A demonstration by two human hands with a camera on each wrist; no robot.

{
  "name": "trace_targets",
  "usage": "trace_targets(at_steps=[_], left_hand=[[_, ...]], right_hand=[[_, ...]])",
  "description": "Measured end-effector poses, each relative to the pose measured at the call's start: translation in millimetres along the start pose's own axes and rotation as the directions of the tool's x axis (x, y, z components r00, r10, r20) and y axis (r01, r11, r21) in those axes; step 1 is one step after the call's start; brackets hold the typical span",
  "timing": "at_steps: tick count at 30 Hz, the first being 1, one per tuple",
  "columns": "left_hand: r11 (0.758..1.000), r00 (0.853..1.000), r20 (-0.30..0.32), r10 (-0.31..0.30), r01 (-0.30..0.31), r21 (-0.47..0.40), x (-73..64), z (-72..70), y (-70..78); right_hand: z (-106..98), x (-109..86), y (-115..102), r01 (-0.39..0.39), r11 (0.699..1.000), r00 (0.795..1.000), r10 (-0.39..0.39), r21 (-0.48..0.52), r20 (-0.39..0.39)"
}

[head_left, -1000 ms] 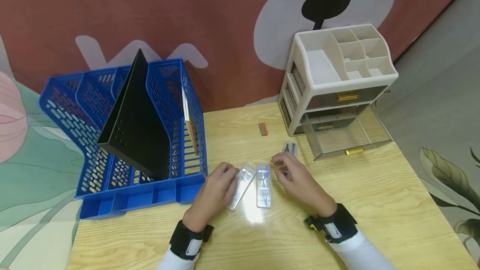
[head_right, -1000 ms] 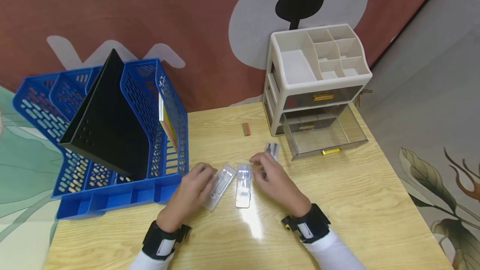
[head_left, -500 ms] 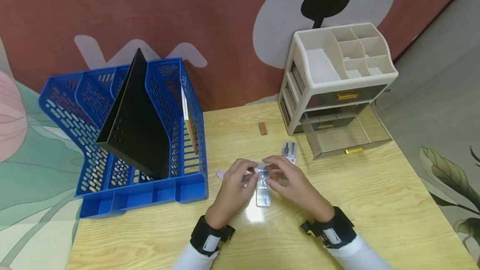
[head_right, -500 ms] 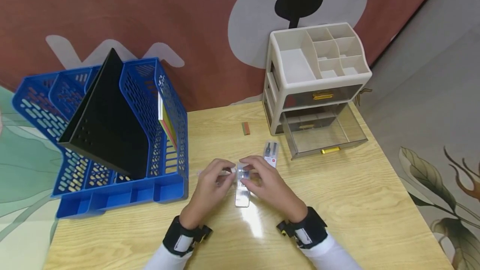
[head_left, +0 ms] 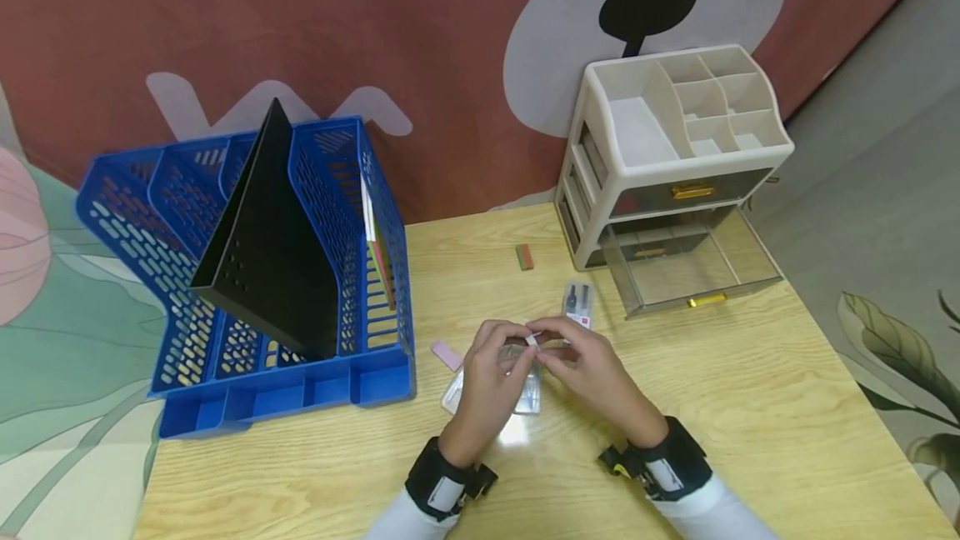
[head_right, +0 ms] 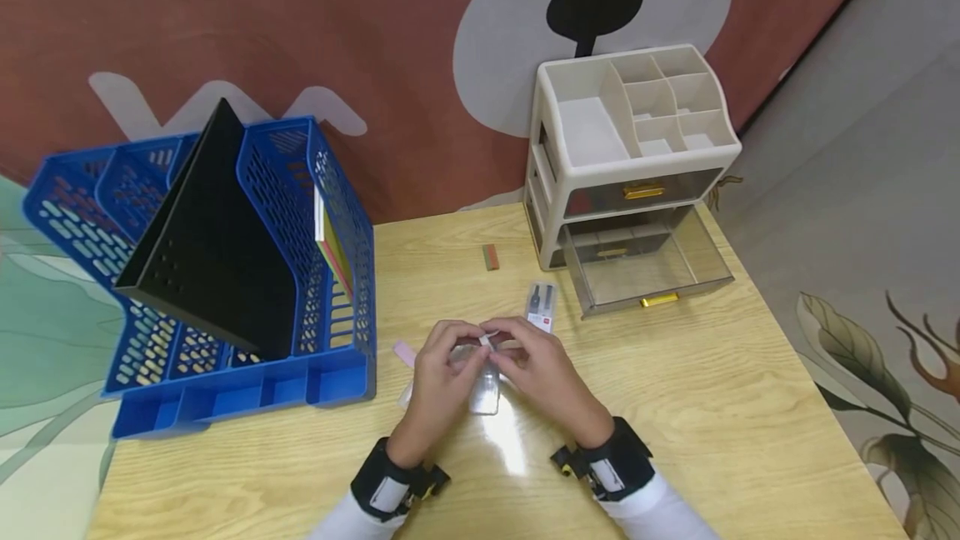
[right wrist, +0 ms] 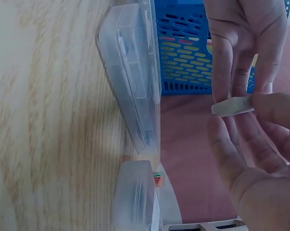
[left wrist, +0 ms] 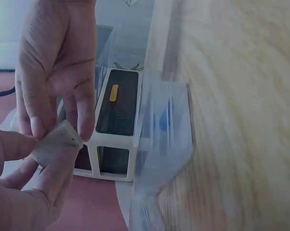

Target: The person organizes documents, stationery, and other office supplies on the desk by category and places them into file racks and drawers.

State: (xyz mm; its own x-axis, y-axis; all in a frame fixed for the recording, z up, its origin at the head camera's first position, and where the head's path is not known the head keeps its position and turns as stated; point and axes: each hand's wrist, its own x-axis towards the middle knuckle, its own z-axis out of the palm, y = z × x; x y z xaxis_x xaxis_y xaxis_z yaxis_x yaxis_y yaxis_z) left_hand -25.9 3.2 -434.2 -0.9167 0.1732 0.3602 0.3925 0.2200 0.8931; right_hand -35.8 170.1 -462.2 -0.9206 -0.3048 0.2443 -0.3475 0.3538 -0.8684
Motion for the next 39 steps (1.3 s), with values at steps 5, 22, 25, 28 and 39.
trace_targets(at_steps=[5, 22, 25, 28, 39], left_hand=[[0.999, 1.000, -0.014, -0.017, 0.017, -0.027, 0.0, 4.4, 1.5], [0.998, 1.000, 0.008, 0.030, -0.030, 0.062, -9.9, -24.8, -37.2], [0.982, 0.997, 0.001, 0.074, -0.073, 0.172, -11.9, -35.9, -44.2], [0.950, 0.994, 0.022, 0.108, -0.110, 0.291, -13.4, -44.7, -48.2], [0.833, 0.976, 0.181, 0.118, -0.197, 0.517, -22.0, -55.8, -57.5]], right_hand=[[-2.2, -0.9, -1.4, -0.005, 1.000, 1.000, 0.005, -0.001, -0.014], [-50.6, -2.6, -29.7, 0.167, 0.947, 0.966, -0.214, -0.276, -0.148], [-70.7, 1.0, -38.8, 0.186, 0.901, 0.937, -0.283, -0.393, -0.204], [-91.8, 5.1, -42.4, 0.163, 0.862, 0.923, -0.305, -0.480, -0.234], [-144.0, 27.8, -20.9, 0.016, 0.730, 0.972, -0.173, -0.683, -0.162]])
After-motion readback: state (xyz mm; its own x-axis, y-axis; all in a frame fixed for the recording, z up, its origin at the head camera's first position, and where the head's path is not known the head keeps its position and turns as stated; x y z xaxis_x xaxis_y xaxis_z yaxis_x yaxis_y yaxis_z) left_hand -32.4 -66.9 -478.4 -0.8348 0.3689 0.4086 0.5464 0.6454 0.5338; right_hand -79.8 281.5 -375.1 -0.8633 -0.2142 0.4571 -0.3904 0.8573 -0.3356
